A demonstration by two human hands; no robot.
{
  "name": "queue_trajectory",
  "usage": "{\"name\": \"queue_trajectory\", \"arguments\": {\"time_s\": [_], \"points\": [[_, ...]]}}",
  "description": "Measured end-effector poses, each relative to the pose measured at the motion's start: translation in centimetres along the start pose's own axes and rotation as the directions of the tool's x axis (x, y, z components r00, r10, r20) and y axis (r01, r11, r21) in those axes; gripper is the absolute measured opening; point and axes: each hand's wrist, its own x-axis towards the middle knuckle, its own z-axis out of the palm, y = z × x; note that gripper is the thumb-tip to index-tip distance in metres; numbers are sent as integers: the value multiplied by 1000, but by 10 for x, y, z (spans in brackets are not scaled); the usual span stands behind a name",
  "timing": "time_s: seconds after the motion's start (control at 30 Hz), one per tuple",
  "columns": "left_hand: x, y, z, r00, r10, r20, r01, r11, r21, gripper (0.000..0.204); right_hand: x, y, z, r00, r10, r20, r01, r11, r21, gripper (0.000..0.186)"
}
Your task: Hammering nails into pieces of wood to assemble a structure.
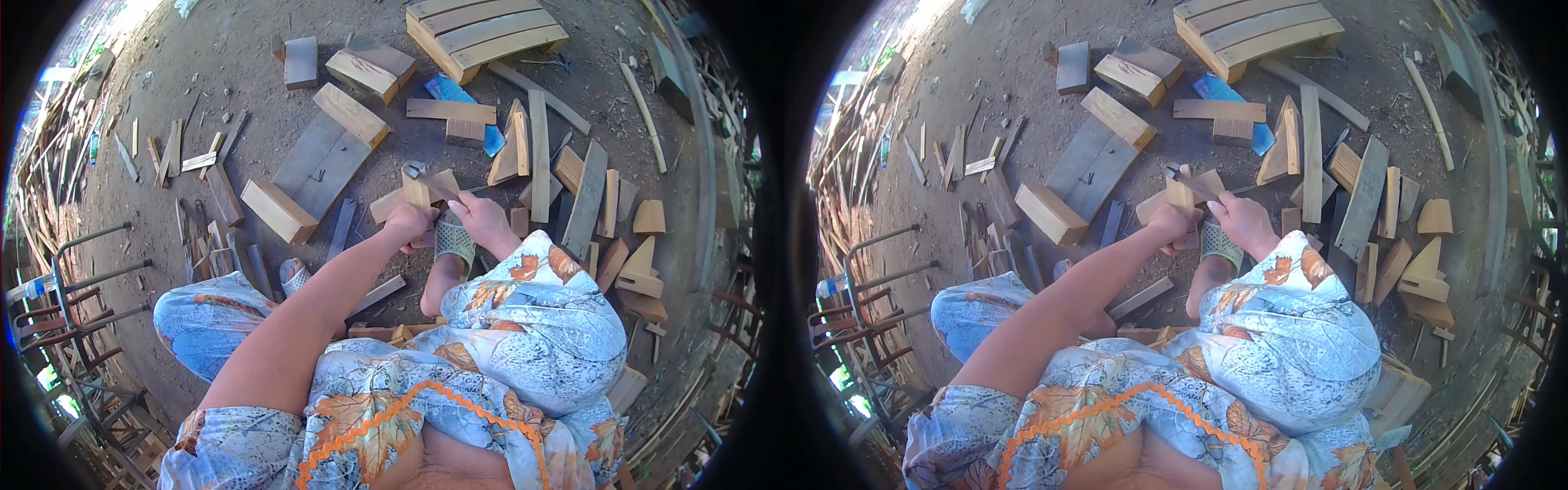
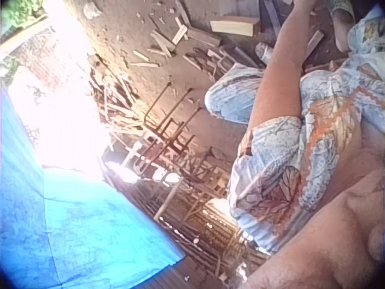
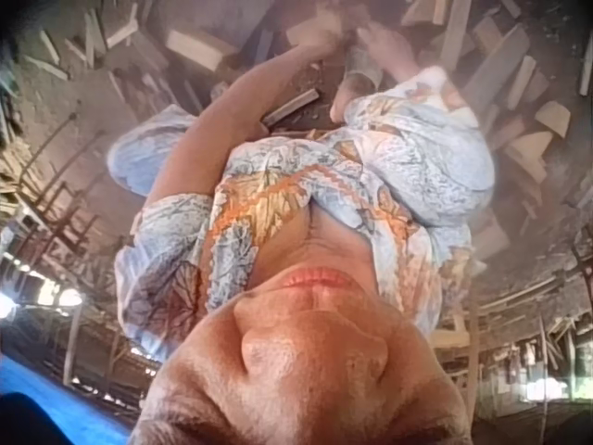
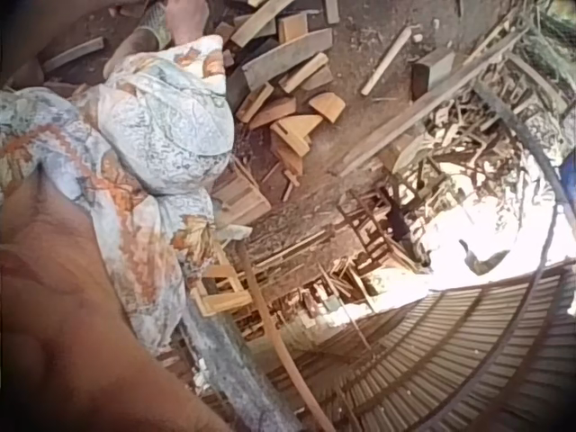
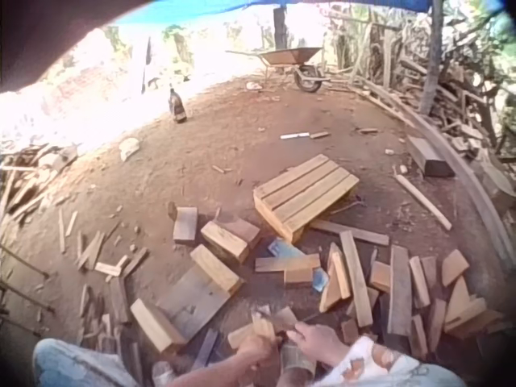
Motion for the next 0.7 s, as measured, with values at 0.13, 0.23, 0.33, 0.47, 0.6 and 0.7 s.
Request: {"name": "queue_trajectory", "arguments": {"time_s": [0.13,0.23,0.33,0.47,0.6,0.7], "points": [[0,0,-2,999,-3,45,3,1000,3,57,-2,-1,-7,999,-37,-3,37,999,27,31],[-1,-1,-1,999,14,39,-14,1000,-2,57,-11,-7,-15,994,-31,-108,69,926,372,31],[-2,-1,-3,1000,18,25,-18,1000,-9,58,-10,-8,-12,975,-70,-209,171,840,516,31],[-2,0,-5,998,-26,56,27,999,-20,58,3,-2,0,998,23,58,-20,998,-65,32],[-1,0,-4,998,-17,61,17,1000,-7,57,-1,0,-8,998,-59,-36,63,991,121,31],[-2,-1,-2,1000,8,24,-7,1000,-19,56,-11,-4,-12,985,-74,-155,131,906,403,30]]}}
